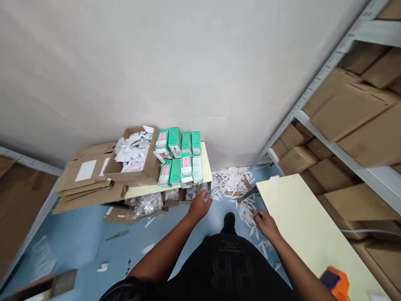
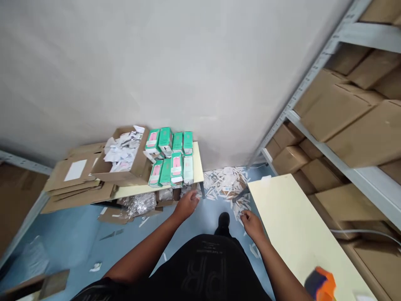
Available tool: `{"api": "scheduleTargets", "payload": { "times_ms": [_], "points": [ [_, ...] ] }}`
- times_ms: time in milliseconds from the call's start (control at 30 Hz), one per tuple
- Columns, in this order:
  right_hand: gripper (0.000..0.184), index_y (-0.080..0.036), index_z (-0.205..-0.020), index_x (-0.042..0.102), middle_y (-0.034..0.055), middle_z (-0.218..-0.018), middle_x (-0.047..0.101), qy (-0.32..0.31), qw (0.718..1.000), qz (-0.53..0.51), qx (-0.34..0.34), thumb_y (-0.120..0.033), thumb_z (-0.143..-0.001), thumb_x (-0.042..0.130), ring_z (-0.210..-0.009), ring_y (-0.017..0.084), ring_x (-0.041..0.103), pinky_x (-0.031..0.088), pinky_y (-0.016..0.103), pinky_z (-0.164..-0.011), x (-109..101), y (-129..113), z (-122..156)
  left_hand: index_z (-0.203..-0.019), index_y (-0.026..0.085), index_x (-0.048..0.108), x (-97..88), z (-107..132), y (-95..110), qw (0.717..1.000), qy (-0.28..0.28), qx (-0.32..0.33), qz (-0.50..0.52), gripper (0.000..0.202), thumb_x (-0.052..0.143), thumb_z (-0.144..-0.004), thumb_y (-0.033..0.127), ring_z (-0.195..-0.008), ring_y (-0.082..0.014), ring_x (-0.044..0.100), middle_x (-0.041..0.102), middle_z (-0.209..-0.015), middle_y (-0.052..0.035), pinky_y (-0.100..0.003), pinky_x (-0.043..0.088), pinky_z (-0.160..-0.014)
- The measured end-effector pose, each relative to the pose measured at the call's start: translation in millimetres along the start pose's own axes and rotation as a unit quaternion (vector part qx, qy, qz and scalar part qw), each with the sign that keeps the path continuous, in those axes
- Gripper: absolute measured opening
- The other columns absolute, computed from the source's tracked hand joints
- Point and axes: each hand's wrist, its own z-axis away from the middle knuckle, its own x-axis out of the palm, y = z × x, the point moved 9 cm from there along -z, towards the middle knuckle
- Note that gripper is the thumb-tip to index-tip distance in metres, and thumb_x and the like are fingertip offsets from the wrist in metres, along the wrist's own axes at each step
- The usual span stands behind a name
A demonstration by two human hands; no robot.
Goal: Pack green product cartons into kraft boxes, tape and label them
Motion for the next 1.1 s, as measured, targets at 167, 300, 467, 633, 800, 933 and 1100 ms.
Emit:
{"api": "scheduleTargets", "payload": {
  "times_ms": [167,300,467,633,800,933,1100],
  "points": [
    [0.039,-0.021,-0.1,0.075,0.0098,-0.101,0.079,-0.064,0.997,-0.002,-0.051,-0.049,-0.084,0.052,-0.1,0.03,0.071,0.052,0.038,-0.089,32.9,-44.7,-75.7,-0.142,0.015,0.054,-78.4,-46.8,-6.5,0.96,0.182,-0.038,-0.209,0.059,0.064,-0.09,0.041,-0.143,-0.0364,0.043,0.049,-0.151,-0.02,-0.05,0.037,-0.117],
    [0.042,-0.021,-0.101,0.075,0.0083,-0.098,0.079,-0.127,0.988,0.002,-0.086,-0.05,-0.084,0.05,-0.098,0.028,0.071,0.051,0.036,-0.089,54.7,-76.9,-135.5,-0.15,0.017,0.045,-90.0,-89.8,-46.4,0.934,0.134,-0.204,-0.26,0.077,0.068,-0.085,0.053,-0.146,-0.0408,0.038,0.032,-0.164,-0.0216,-0.051,0.042,-0.111],
    [0.033,-0.023,-0.092,0.075,0.0069,-0.097,0.078,-0.212,0.97,0.008,-0.122,-0.046,-0.083,0.053,-0.096,0.027,0.071,0.051,0.036,-0.089,71.3,-97.1,-192.8,-0.154,0.02,0.036,-74.6,-115.0,-81.9,0.927,0.11,-0.275,-0.23,0.081,0.068,-0.085,0.048,-0.134,-0.0377,0.054,0.035,-0.161,-0.0225,-0.044,0.047,-0.105],
    [0.029,-0.024,-0.089,0.076,0.006,-0.096,0.079,-0.26,0.957,0.0,-0.128,-0.043,-0.081,0.055,-0.097,0.027,0.072,0.051,0.037,-0.091,86.5,-109.4,-227.5,-0.149,0.015,0.041,-87.7,-120.9,-89.4,0.937,0.161,-0.261,-0.167,0.073,0.067,-0.083,0.029,-0.129,-0.0343,0.058,0.049,-0.143,-0.0228,-0.042,0.045,-0.107],
    [0.029,-0.023,-0.088,0.075,0.006,-0.095,0.079,-0.264,0.957,-0.019,-0.12,-0.043,-0.079,0.056,-0.095,0.027,0.071,0.052,0.036,-0.088,113.3,-138.8,-230.9,-0.14,0.018,0.051,-127.8,-110.8,-104.3,0.947,0.181,-0.266,0.022,0.063,0.068,-0.08,0.03,-0.115,-0.0272,0.065,0.065,-0.126,-0.0128,-0.037,0.049,-0.099],
    [0.03,-0.021,-0.086,0.071,0.003,-0.082,0.074,-0.277,0.955,-0.1,-0.039,-0.049,-0.08,0.059,-0.076,0.022,0.069,0.053,0.032,-0.072,148.6,-172.1,-214.3,-0.133,0.02,0.055,-153.5,-101.7,-114.3,0.935,0.152,-0.242,0.211,0.058,0.062,-0.079,0.037,-0.085,-0.02,0.068,0.072,-0.106,-0.0042,-0.03,0.053,-0.075],
    [0.045,-0.024,-0.112,0.064,0.0058,-0.11,0.072,-0.165,0.924,-0.335,0.082,-0.058,-0.083,0.068,-0.084,0.019,0.07,0.055,0.028,-0.066,166.7,-235.2,-203.5,-0.132,0.02,0.06,-175.2,-108.4,-95.9,0.932,0.018,-0.169,0.32,0.062,0.06,-0.074,0.044,-0.085,-0.0215,0.067,0.074,-0.104,-0.0051,-0.03,0.052,-0.072]
  ]
}}
